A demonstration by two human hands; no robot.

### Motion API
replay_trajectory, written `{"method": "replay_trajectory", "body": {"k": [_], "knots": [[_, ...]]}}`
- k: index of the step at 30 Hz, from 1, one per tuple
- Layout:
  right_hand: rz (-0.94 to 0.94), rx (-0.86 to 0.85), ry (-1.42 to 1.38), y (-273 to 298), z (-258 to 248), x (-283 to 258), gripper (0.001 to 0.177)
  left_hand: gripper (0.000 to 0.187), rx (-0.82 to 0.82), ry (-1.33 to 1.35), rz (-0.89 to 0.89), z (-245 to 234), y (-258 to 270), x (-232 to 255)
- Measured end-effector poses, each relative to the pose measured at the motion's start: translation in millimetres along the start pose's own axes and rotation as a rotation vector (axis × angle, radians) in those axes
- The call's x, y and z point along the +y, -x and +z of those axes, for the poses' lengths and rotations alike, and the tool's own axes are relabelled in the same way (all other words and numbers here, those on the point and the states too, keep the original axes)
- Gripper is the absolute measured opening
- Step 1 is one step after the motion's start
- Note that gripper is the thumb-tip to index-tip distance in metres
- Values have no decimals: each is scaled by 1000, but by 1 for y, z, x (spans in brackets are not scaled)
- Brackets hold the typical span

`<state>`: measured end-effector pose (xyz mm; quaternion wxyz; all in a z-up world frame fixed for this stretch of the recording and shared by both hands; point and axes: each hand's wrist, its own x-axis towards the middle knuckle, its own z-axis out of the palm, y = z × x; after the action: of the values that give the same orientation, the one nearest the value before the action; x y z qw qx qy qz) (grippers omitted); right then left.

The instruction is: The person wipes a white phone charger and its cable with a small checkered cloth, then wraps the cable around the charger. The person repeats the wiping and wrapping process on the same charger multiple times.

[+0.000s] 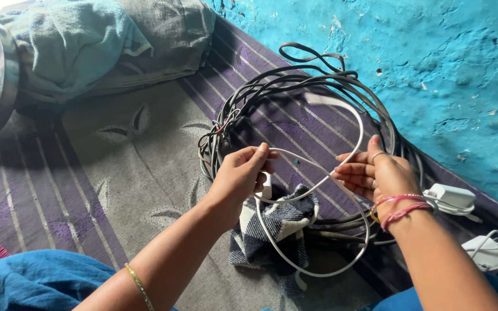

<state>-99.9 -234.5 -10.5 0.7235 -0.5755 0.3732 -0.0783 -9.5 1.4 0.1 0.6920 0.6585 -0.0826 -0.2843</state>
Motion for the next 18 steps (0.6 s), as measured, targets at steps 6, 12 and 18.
{"method": "replay_trajectory", "body": {"k": [6, 12, 18], "knots": [[-275, -118, 540, -11, 17, 18, 82, 34, -126, 122, 115, 3, 1, 1], [-292, -230, 297, -16, 6, 20, 65, 29, 13, -190, 337, 2, 3, 11], [-628, 126, -141, -29, -20, 17, 34, 27, 95, -525, 104, -3, 0, -3]]}}
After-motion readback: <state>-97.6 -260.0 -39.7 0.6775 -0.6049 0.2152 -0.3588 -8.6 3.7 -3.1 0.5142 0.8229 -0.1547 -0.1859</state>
